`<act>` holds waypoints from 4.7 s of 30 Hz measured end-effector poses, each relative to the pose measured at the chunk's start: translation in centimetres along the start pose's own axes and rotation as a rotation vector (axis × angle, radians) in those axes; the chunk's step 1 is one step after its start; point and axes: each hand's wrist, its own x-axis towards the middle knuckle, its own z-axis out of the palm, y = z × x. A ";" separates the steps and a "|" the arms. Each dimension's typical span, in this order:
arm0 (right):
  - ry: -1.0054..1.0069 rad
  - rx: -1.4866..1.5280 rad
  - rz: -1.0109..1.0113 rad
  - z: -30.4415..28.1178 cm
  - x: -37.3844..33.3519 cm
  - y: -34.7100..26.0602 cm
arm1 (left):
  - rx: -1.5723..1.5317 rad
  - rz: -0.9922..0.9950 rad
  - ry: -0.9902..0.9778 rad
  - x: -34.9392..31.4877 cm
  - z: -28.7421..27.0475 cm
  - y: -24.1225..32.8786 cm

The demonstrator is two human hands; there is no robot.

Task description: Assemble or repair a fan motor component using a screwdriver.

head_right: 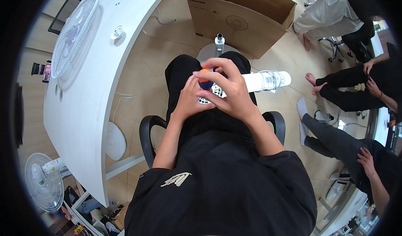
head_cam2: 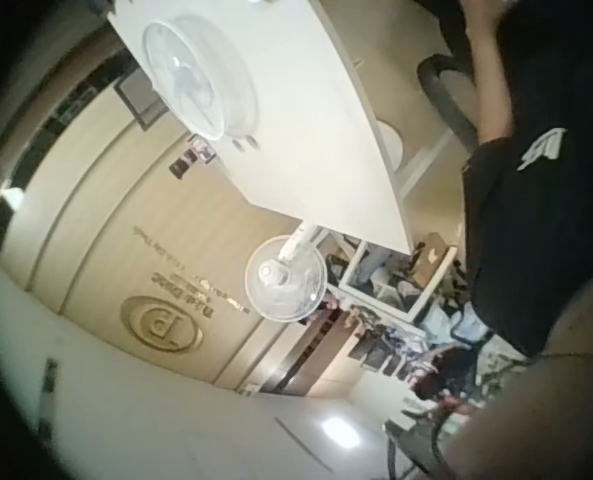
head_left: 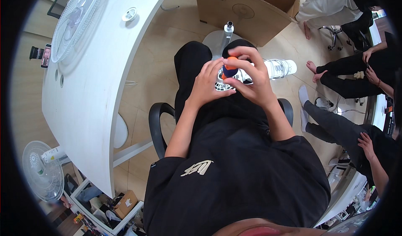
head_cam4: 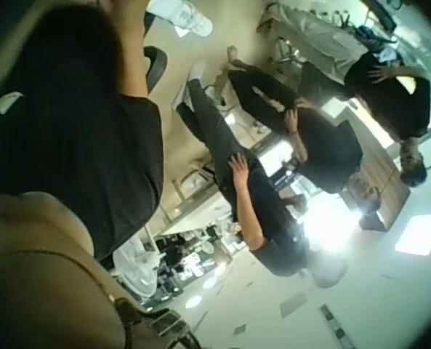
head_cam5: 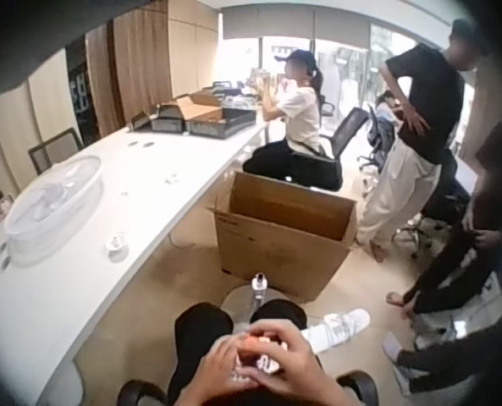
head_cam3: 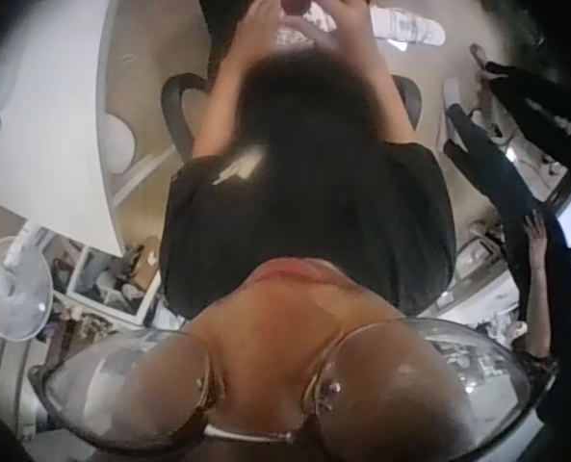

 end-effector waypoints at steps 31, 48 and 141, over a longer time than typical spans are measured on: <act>0.054 -0.003 0.029 -0.3 0.2 0.2 | 0.016 0.017 0.020 0.1 -0.1 0.1; 0.012 0.123 -0.053 -0.1 0.5 -0.4 | -0.001 0.017 0.003 0.1 0.0 -0.3; -0.107 0.193 0.119 -0.1 -0.5 -0.4 | 0.000 0.017 -0.003 -0.2 0.1 0.1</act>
